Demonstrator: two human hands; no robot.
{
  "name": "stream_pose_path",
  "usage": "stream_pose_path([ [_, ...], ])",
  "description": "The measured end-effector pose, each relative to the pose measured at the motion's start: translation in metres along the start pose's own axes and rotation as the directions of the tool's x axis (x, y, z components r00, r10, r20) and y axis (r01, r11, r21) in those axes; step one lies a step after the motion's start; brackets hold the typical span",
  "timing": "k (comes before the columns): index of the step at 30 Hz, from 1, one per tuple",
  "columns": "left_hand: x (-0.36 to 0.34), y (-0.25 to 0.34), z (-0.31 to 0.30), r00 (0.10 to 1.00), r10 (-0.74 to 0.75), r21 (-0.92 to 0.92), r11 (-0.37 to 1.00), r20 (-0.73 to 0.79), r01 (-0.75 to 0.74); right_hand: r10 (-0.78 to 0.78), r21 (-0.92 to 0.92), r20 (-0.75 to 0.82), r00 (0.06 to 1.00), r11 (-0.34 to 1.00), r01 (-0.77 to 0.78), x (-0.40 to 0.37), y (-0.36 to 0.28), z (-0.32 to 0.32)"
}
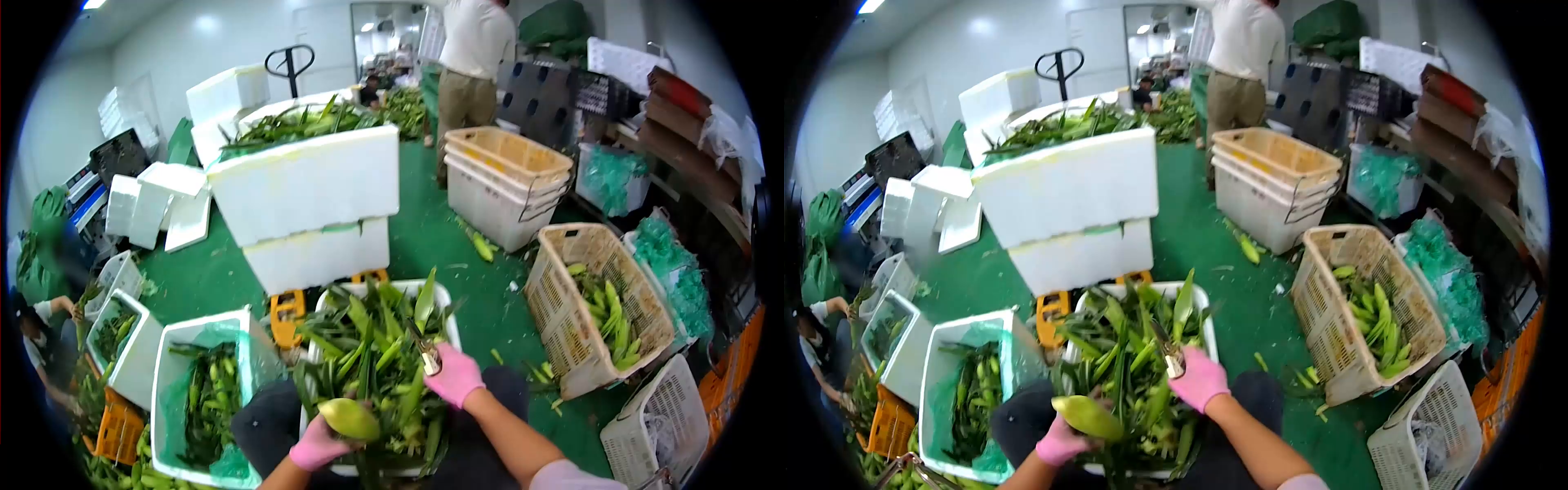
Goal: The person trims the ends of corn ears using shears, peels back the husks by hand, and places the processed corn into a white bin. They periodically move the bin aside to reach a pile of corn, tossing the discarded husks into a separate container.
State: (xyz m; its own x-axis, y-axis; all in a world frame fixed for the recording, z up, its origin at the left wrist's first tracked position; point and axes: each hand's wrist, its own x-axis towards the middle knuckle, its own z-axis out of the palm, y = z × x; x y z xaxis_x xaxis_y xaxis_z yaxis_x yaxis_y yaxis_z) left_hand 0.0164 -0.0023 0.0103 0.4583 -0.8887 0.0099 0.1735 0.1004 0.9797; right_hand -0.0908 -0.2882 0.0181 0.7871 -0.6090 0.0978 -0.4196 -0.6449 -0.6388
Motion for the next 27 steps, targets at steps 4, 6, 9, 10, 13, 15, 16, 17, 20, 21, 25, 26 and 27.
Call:
stream_pose_path([
  [4,0.017,0.024,0.014,0.886,0.436,0.855,0.388,0.16,-0.345,0.064,0.469,0.298,0.953,0.859,-0.204,-0.036,-0.011,0.013],
  [6,0.014,0.022,0.029,0.917,0.371,0.913,0.306,0.146,-0.27,-0.036,0.717,0.655,0.755,0.345,-0.606,-0.066,-0.029,0.003],
  [9,-0.003,-0.011,0.053,0.93,0.361,0.808,0.568,-0.07,-0.159,-0.143,0.837,0.519,0.843,0.282,-0.468,-0.099,-0.029,0.017],
  [10,-0.011,-0.024,0.055,0.944,0.272,0.577,0.808,-0.189,-0.118,-0.095,0.836,0.46,0.883,0.382,-0.395,-0.105,-0.025,0.022],
  [13,-0.011,-0.042,0.059,0.925,-0.29,-0.563,0.819,-0.247,0.106,-0.031,0.635,0.421,0.906,0.723,-0.271,-0.12,-0.029,0.026],
  [15,-0.014,-0.047,0.059,0.9,-0.369,-0.589,0.79,-0.233,0.171,-0.061,0.546,0.489,0.87,0.799,-0.251,-0.127,-0.036,0.026],
  [16,-0.016,-0.05,0.053,0.889,-0.391,-0.535,0.817,-0.237,0.217,-0.089,0.566,0.514,0.853,0.783,-0.259,-0.13,-0.041,0.025],
  [17,-0.016,-0.05,0.048,0.878,-0.415,-0.48,0.837,-0.239,0.264,-0.195,0.511,0.454,0.869,0.856,-0.075,-0.129,-0.032,0.03],
  [20,-0.021,-0.033,0.048,0.886,-0.278,-0.116,0.961,-0.371,0.253,-0.215,0.382,0.455,0.864,0.924,0.029,-0.116,-0.025,0.018],
  [21,-0.022,-0.029,0.048,0.887,-0.213,0.064,0.963,-0.409,0.261,-0.212,0.357,0.496,0.842,0.934,0.025,-0.113,-0.018,0.022],
  [25,-0.027,-0.017,0.045,0.92,-0.229,0.214,0.928,-0.317,0.305,-0.232,0.579,0.671,0.704,0.757,-0.302,-0.097,-0.001,0.03],
  [26,-0.028,-0.014,0.038,0.92,-0.311,0.178,0.917,-0.237,0.356,-0.224,0.55,0.731,0.645,0.752,-0.363,-0.088,-0.004,0.021],
  [27,-0.029,-0.011,0.031,0.908,-0.387,0.144,0.901,-0.158,0.409,-0.302,0.599,0.69,0.658,0.748,-0.285,-0.084,0.0,0.022],
])
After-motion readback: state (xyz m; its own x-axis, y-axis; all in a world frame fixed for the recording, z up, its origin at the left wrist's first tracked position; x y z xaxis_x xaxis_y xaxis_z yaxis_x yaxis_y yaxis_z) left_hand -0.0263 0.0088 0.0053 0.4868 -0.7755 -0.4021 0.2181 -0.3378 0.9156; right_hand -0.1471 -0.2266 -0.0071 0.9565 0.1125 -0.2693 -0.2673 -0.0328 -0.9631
